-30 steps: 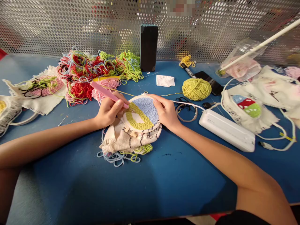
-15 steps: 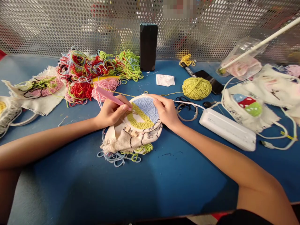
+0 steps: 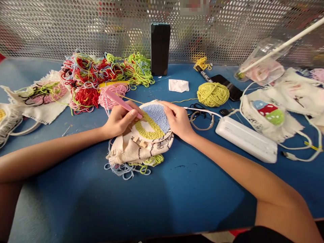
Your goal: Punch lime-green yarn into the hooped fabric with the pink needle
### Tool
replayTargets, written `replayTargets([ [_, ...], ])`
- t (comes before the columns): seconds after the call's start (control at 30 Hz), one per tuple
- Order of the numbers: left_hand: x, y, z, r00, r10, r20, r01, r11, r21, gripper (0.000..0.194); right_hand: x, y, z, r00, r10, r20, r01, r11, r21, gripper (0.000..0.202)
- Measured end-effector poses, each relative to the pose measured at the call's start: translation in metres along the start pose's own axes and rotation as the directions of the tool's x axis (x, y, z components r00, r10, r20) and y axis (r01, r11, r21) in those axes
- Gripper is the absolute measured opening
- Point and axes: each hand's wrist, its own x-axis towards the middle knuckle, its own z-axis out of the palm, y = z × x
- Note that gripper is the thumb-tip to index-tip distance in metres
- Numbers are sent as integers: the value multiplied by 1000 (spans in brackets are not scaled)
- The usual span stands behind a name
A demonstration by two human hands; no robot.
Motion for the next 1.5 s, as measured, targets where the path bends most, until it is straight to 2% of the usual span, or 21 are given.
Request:
replayTargets([
  [0.17, -2, 0, -2, 993, 21, -120, -25, 999, -33, 31, 0, 1, 0, 1000, 9, -6, -9, 1000, -1, 31],
  [0.5, -1, 0, -1, 990, 29, -137, -33, 999, -25, 28, 0, 1, 0, 1000, 6, -5, -6, 1000, 5, 31],
  [0.67, -1, 0, -1, 994, 110, 5, -110, 992, 67, 25, 0, 1, -1, 1000, 12, -4, -12, 1000, 1, 31],
  [0.77, -2, 3, 0, 972, 172, 163, -199, 965, 168, 15, -3, -1, -2, 1000, -2, -18, 2, 1000, 0, 32],
  [0.83, -2, 5, 1, 948, 169, 269, -236, 941, 241, 12, -5, -3, -2, 999, -20, -35, 20, 1000, 1, 33],
  [0.9, -2, 6, 2, 940, 151, 305, -240, 930, 278, 11, -6, -4, -2, 999, -27, -37, 27, 1000, 6, 34],
  [1.0, -2, 4, 2, 957, 130, 261, -185, 962, 199, 12, -5, -3, -2, 1000, -18, -16, 18, 1000, 10, 33],
  [1.1, -2, 2, 0, 988, 95, 120, -101, 994, 45, 19, -2, -1, -1, 1000, -6, -8, 6, 1000, 17, 31],
  [1.23, -3, 0, -1, 991, 122, -56, -125, 991, -45, 25, 0, 2, -1, 1000, 10, -12, -9, 999, 31, 29],
  [1.5, -3, 0, -1, 991, 127, -30, -128, 991, -37, 21, 0, 2, 0, 1000, 20, -3, -20, 998, 61, 29],
])
